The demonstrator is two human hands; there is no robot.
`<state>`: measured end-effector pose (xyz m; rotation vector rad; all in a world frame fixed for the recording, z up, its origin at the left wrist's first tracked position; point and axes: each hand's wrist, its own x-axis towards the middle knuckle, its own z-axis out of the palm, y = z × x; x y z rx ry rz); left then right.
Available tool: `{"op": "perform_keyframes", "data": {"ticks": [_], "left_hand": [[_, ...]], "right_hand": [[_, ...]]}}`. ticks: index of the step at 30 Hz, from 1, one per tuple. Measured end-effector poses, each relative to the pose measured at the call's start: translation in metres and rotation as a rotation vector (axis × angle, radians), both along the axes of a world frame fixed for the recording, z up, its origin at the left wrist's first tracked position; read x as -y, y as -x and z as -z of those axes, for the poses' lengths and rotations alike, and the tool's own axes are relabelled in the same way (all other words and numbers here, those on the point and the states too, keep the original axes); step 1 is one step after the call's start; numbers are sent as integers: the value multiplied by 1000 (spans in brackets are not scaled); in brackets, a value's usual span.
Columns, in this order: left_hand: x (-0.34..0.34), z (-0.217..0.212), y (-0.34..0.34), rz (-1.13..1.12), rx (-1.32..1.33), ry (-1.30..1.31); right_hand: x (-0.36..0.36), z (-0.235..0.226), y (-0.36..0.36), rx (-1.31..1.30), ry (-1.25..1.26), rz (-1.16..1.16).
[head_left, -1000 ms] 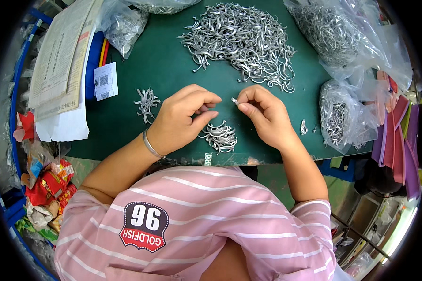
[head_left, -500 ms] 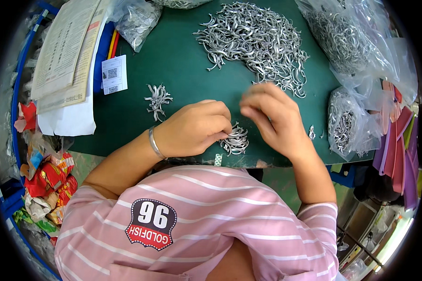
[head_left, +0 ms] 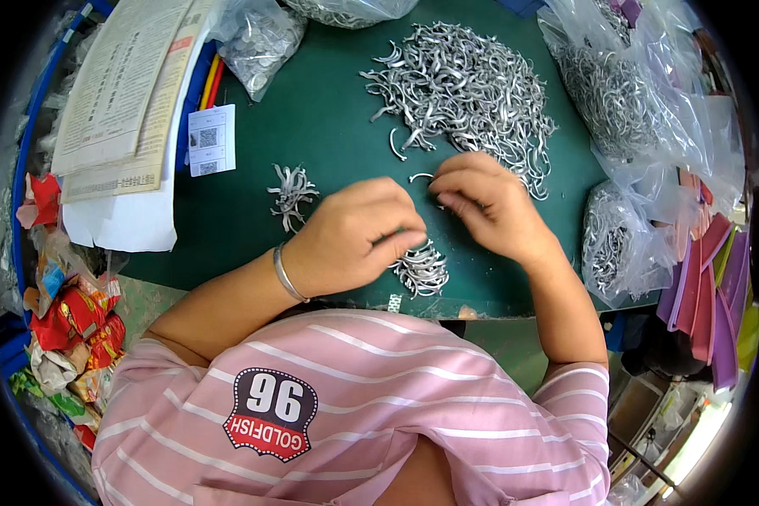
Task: The person picks up two small curved metal components from a pile on the work table and joins them together by hand.
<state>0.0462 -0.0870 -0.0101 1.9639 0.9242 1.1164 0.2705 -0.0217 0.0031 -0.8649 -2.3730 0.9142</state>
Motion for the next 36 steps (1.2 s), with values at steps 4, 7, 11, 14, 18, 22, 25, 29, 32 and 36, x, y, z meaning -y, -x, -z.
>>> {"op": "perform_keyframes", "data": {"ticks": [4, 7, 11, 14, 18, 22, 25, 29, 32, 36], "left_hand": [[0, -6, 0, -191, 83, 122], [-5, -3, 3, -284, 88, 93], [-9, 5, 1, -358, 203, 97], [-8, 6, 2, -360, 191, 83], [-4, 6, -2, -288, 236, 137], [2, -2, -5, -179, 213, 245], [2, -4, -3, -127, 72, 164], [1, -3, -1, -74, 83, 95], [1, -5, -2, -22, 82, 58], [3, -5, -5, 11, 119, 59]], "right_hand": [[2, 1, -8, 78, -228, 81], [10, 1, -5, 28, -115, 119], [8, 2, 17, 50, -254, 208], [10, 8, 27, 150, -349, 163], [18, 8, 24, -39, -310, 180], [36, -1, 22, -188, -270, 155], [44, -2, 22, -282, -285, 131], [57, -4, 13, -427, -83, 218], [59, -11, 13, -331, -174, 264], [63, 0, 11, -288, -156, 158]]}}
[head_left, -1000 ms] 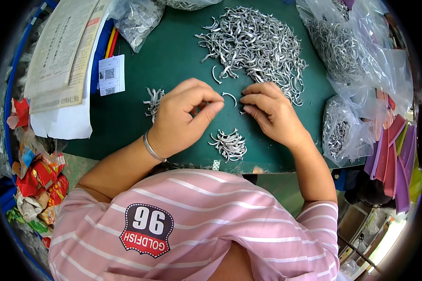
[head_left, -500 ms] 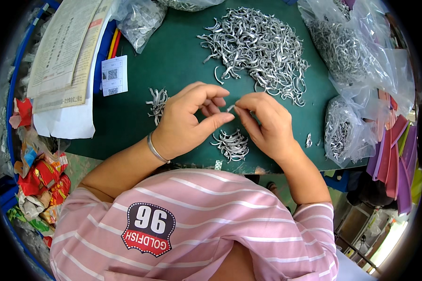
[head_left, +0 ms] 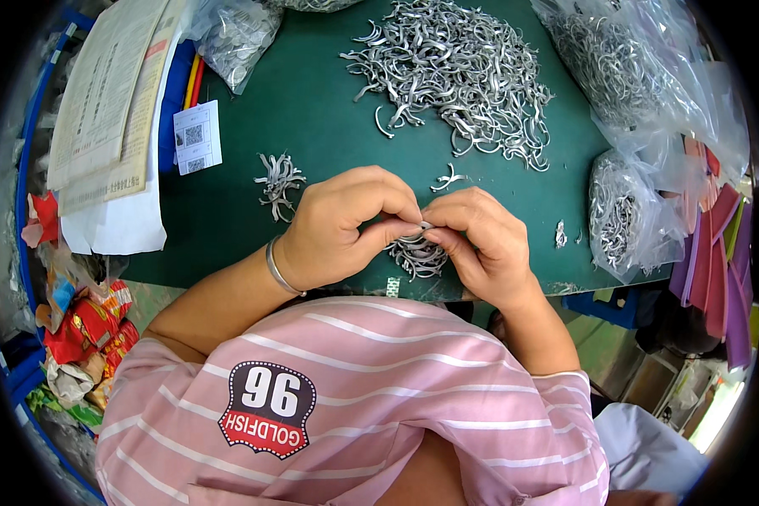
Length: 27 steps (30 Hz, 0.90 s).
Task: The person picks up two small curved metal components from a pile on the work table and joins them together by hand.
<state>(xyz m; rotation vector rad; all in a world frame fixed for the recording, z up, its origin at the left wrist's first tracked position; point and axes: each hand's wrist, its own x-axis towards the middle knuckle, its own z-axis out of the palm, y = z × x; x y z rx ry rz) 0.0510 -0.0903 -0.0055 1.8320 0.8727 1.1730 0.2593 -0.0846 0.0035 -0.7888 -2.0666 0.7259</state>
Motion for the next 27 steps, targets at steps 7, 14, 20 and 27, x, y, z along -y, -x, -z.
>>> {"op": "perform_keyframes", "data": {"ticks": [7, 14, 20, 27], "left_hand": [[1, 1, 0, 51, 20, 52], [2, 5, 3, 134, 71, 109], [3, 9, -1, 5, 124, 200], [-2, 14, -2, -172, -332, -14]], "right_hand": [[11, 7, -3, -17, -35, 30], [0, 0, -24, 151, -26, 239], [-16, 16, -14, 329, -53, 232], [-21, 16, -13, 318, -23, 263]]}}
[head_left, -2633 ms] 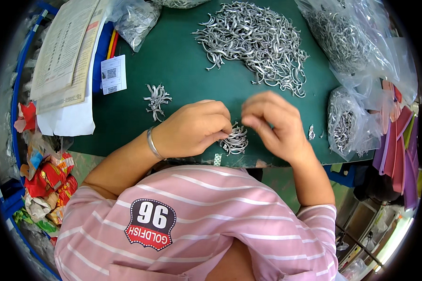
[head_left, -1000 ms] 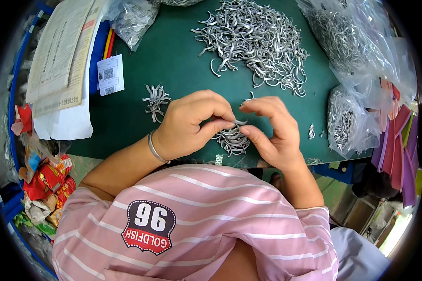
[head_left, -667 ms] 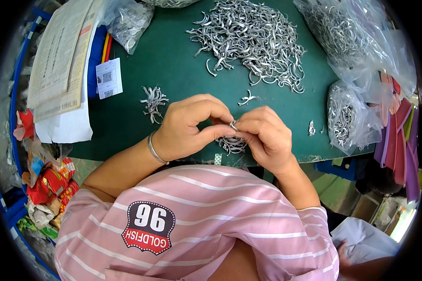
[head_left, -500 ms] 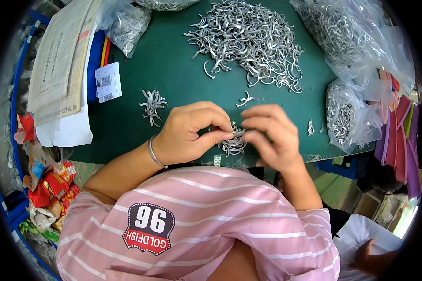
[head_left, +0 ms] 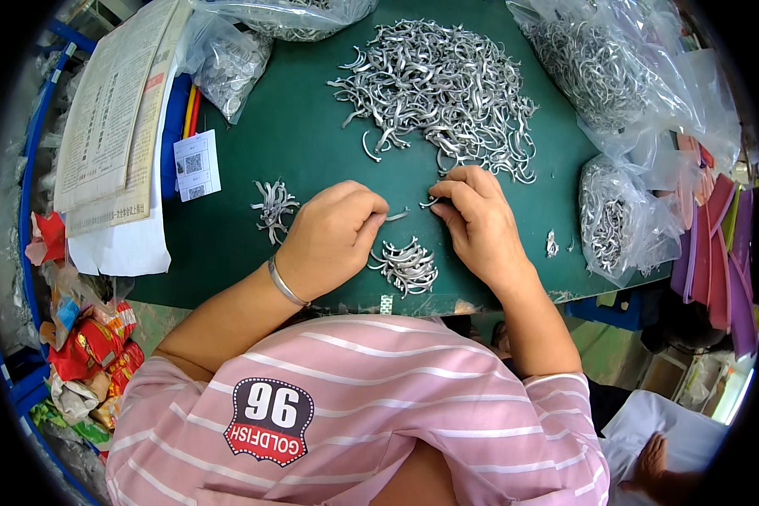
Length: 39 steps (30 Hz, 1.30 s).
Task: The person picks up two small curved metal components from a pile on the work table and joins them together by hand.
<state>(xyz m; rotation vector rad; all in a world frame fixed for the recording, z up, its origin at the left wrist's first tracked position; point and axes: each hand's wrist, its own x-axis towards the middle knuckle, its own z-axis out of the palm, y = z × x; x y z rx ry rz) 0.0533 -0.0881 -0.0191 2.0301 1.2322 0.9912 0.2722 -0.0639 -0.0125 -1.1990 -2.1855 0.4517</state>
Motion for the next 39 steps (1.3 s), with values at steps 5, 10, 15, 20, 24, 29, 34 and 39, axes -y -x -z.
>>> {"op": "perform_keyframes", "data": {"ticks": [5, 10, 15, 20, 24, 29, 34, 39], "left_hand": [[-1, 0, 0, 11, -4, -73], [1, -6, -1, 20, 76, 2], [2, -8, -1, 32, 123, 50], [-1, -6, -9, 17, 192, 17], [-4, -2, -2, 76, 24, -28], [0, -5, 0, 43, 95, 14], [1, -9, 0, -14, 138, 6], [-3, -6, 1, -27, 169, -53]], "right_hand": [[-6, -2, -1, 49, -19, 6], [-3, -10, -2, -76, 132, 25], [-4, -10, -1, -196, 240, 0], [-3, -13, 7, -196, 236, -53], [2, -18, -3, -162, 168, 38], [19, -23, -87, -64, -186, 532], [33, -37, -189, 455, -273, 842], [22, -37, -152, 223, -398, 802]]}}
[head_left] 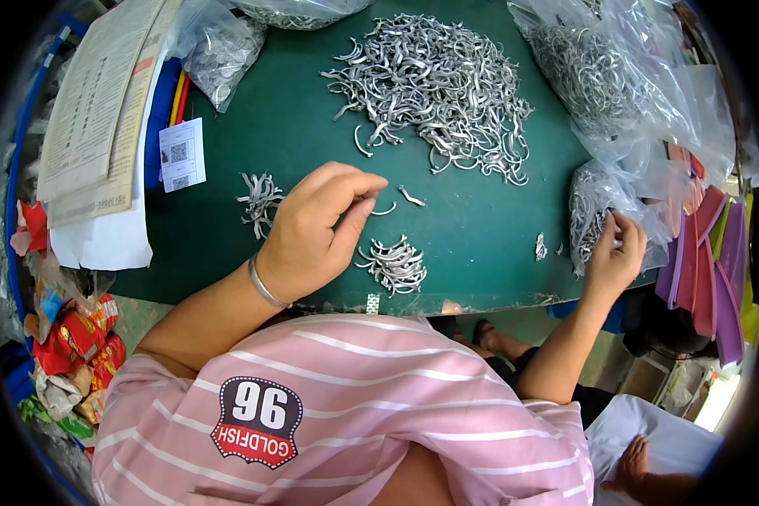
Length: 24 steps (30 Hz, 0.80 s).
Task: The person picks up two small curved metal components from a pile on the work table and joins them together by hand.
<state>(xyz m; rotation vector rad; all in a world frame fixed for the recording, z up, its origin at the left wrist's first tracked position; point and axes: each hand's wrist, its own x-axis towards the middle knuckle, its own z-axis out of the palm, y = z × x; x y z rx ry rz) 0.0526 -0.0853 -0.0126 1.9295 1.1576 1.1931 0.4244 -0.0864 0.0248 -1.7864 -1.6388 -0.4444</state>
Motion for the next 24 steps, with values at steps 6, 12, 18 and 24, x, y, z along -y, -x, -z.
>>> {"op": "perform_keyframes", "data": {"ticks": [6, 12, 18, 24], "left_hand": [[-1, -2, 0, -61, 40, -4], [-1, -2, 2, -83, 56, -15], [3, 3, 0, -61, 436, 83], [1, 1, 2, -87, 565, 133]], "right_hand": [[-16, 13, 138, -174, 339, -832], [-25, 31, 152, -35, 501, -850], [-36, 20, 152, -58, 450, -929], [-76, 32, 199, 81, 208, -1026]]}}
